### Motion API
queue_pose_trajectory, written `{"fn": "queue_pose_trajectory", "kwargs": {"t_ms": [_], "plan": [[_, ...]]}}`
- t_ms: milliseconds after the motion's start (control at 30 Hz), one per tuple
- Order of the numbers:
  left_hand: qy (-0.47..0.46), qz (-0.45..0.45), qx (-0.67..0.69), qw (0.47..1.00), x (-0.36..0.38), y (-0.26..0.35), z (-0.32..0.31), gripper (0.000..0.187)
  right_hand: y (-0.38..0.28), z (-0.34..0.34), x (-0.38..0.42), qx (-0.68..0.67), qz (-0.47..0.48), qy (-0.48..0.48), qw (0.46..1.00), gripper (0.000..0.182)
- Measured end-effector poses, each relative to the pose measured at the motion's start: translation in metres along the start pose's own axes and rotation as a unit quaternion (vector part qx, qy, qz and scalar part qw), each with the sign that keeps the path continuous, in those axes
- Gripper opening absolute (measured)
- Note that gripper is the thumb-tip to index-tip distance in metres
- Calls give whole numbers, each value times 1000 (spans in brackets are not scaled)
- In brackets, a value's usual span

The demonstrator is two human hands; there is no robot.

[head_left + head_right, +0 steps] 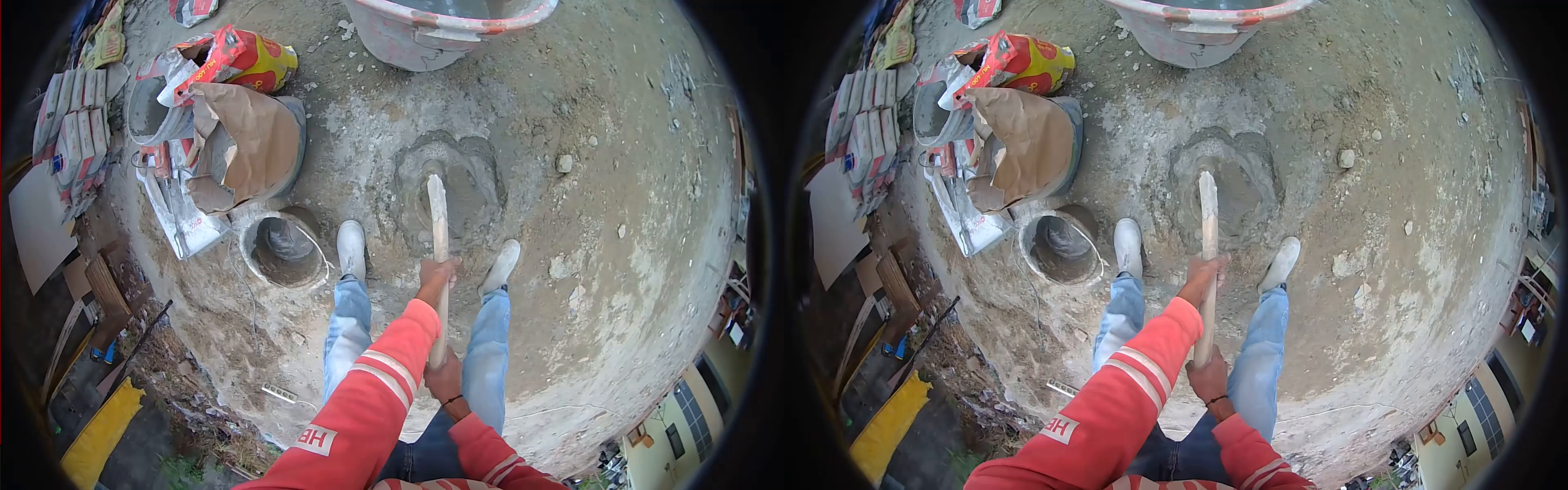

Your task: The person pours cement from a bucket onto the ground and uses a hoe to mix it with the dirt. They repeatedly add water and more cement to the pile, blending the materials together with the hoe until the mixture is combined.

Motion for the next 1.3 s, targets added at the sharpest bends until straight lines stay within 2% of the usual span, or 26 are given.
{"fn": "queue_pose_trajectory", "kwargs": {"t_ms": [33,67,100,167,233,300,367,433,467,533,567,633,667,700,733,867,967,1033,1100,1167,1267,1300], "plan": [[50,-4,24,998,-5,8,-6,40,12,14,0,116,119,32,985,50],[98,-8,43,994,-8,21,-12,34,36,32,-12,175,63,-6,983,60],[106,-45,95,989,-2,33,-23,29,45,53,-22,172,59,-15,983,60],[114,-105,181,971,-10,64,-30,22,26,99,-68,282,41,-72,956,66],[118,-160,263,944,-36,98,-21,16,-6,135,-121,339,113,-61,932,66],[98,-249,344,900,-59,141,-2,9,-42,163,-184,369,231,-17,900,60],[153,-307,344,874,-82,179,13,8,-78,178,-247,394,302,-22,868,49],[223,-323,339,855,-119,202,29,8,-100,184,-311,396,374,1,838,40],[227,-323,334,856,-139,210,37,8,-115,192,-335,403,397,5,825,36],[223,-282,410,838,-186,207,48,8,-130,206,-367,456,408,-20,791,31],[227,-279,408,839,-205,197,45,8,-124,217,-369,453,406,-25,793,31],[236,-218,422,848,-219,171,19,8,-103,238,-370,492,354,-78,792,21],[256,-227,371,863,-211,157,-6,8,-85,250,-361,477,336,-95,806,21],[294,-192,401,846,-212,148,-27,8,-67,263,-348,464,322,-107,818,21],[293,-182,390,854,-213,135,-42,8,-50,272,-337,459,315,-91,826,22],[216,-165,384,882,-210,98,-95,5,-3,296,-305,452,276,-26,848,27],[200,-184,398,876,-211,104,-122,7,10,313,-307,486,241,-23,840,29],[203,-196,417,864,-215,111,-132,9,-1,329,-331,515,272,-18,813,29],[159,-250,452,841,-234,138,-126,15,-30,341,-362,538,294,-17,790,27],[170,-237,466,835,-261,169,-117,24,-53,347,-393,550,361,27,752,24],[148,-212,489,833,-294,181,-127,24,-63,362,-414,560,359,24,746,23],[149,-202,460,852,-297,175,-132,18,-48,363,-410,557,356,17,750,23]]}}
Point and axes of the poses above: each hand's wrist, its own x-axis away from the middle knuckle, its own z-axis out of the back of the hand, y = z × x, the point moved 3 cm from there along -x, towards the middle knuckle, and after that the axes turned 5 degrees about -y, right-handed, at the moved point
